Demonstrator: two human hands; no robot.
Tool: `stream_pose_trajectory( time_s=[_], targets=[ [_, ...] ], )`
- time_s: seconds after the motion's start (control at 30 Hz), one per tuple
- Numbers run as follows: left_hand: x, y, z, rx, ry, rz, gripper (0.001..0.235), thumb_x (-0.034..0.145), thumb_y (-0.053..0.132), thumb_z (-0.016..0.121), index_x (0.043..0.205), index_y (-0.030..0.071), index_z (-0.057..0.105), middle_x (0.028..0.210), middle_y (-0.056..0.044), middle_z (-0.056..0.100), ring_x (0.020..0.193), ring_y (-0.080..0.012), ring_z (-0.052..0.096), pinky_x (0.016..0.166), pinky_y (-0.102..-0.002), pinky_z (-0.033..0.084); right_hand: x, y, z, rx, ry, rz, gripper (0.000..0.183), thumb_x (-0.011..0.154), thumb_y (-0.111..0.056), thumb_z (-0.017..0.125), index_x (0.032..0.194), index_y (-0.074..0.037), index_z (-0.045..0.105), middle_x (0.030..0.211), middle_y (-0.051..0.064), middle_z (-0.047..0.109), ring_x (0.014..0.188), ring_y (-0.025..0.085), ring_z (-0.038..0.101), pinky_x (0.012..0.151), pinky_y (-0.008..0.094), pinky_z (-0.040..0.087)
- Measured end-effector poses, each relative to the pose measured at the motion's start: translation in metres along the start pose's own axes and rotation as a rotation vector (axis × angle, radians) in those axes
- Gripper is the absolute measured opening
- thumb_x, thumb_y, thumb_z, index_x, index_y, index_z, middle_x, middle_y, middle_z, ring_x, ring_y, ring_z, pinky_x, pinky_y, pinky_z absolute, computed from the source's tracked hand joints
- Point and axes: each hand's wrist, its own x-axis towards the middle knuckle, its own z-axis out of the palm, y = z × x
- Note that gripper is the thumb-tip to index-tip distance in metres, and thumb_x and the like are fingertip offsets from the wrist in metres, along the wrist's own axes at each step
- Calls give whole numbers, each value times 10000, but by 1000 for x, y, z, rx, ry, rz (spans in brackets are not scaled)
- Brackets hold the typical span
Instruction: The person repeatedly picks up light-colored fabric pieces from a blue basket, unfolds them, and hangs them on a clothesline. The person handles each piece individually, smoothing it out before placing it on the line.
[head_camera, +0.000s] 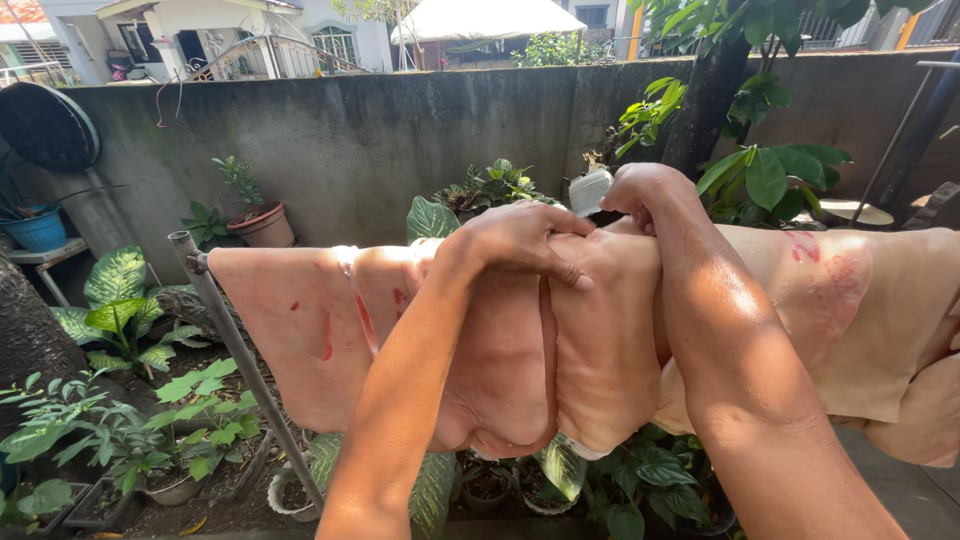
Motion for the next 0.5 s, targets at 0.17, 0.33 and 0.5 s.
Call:
stream_pose_trajectory(
  time_s=[0.17,0.33,0.5],
  targets=[
    [9,12,-7,0,-228,-360,738,668,638,777,1223,150,766,1101,-89,790,1049,-230,735,910,-346,549,-49,-2,-10,-109,309,-493,508,1049,-505,549,1179,-61,759,1137,182,717,1048,397,660,891,480,526],
    [9,14,-20,41,-319,-422,848,600,642,818,1290,162,706,1133,-93,772,1083,-236,716,932,-353,528,-109,29,2,-157,-76,-671,742,799,-603,653,1403,-183,553,1289,142,664,1229,310,622,1007,419,498],
    [10,21,-24,94,-381,-418,955,560,632,854,1363,159,644,1203,-91,743,1131,-239,698,959,-348,528,-129,30,12,-77,21,-781,895,755,-637,737,1448,-116,514,1436,155,574,1360,311,512,1103,402,415]
  ],
)
